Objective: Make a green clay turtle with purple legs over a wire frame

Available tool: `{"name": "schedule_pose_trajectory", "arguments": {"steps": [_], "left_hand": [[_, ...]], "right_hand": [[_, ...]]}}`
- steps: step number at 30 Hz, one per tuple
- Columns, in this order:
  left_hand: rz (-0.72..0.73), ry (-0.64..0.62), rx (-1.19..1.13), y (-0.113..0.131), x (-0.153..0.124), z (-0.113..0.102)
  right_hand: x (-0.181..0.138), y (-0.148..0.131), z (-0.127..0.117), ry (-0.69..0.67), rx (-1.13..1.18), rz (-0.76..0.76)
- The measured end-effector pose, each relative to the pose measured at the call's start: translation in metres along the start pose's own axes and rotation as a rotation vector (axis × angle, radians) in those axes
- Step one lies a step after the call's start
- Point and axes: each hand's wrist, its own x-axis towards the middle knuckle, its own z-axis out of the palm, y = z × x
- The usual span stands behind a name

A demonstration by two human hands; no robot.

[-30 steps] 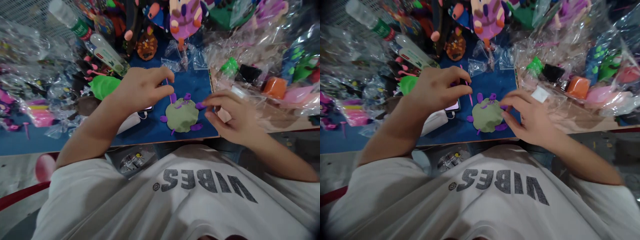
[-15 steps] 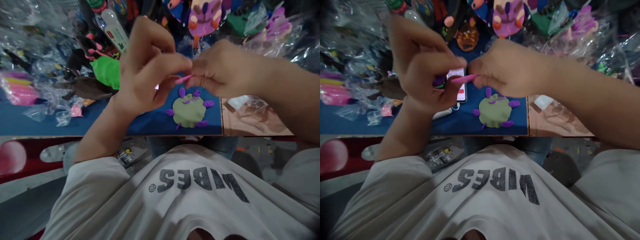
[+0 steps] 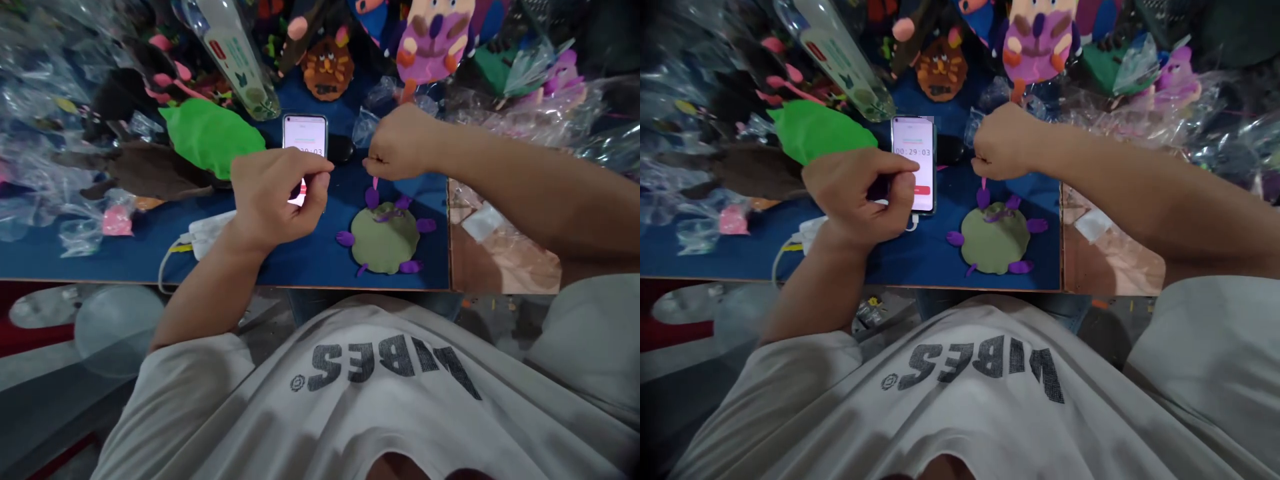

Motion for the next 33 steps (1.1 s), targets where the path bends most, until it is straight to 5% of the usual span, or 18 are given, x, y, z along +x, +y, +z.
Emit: {"name": "schedule_pose_trajectory", "arguments": {"steps": [7,13,19,26,33], "left_hand": [[-0.070,-0.013,-0.006,-0.001,-0.004,-0.013],[-0.079,0.183,-0.165,-0.003,-0.003,0.004],[-0.006,0.347,-0.203,-0.001,0.006,0.009],[-0.083,0.201,-0.281,-0.007,0.000,0.015],[-0.047,0.202,-0.240,-0.005,0.000,0.006]], "right_hand": [[0.005,0.006,-0.019,-0.177,-0.116,-0.097],[-0.015,-0.002,-0.021,0.021,-0.197,-0.324],[-0.012,0.006,0.000,0.047,-0.345,-0.435],[-0.006,0.006,0.005,-0.043,-0.434,-0.528],[0.001,0.005,0.013,-0.104,-0.512,-0.517]]}}
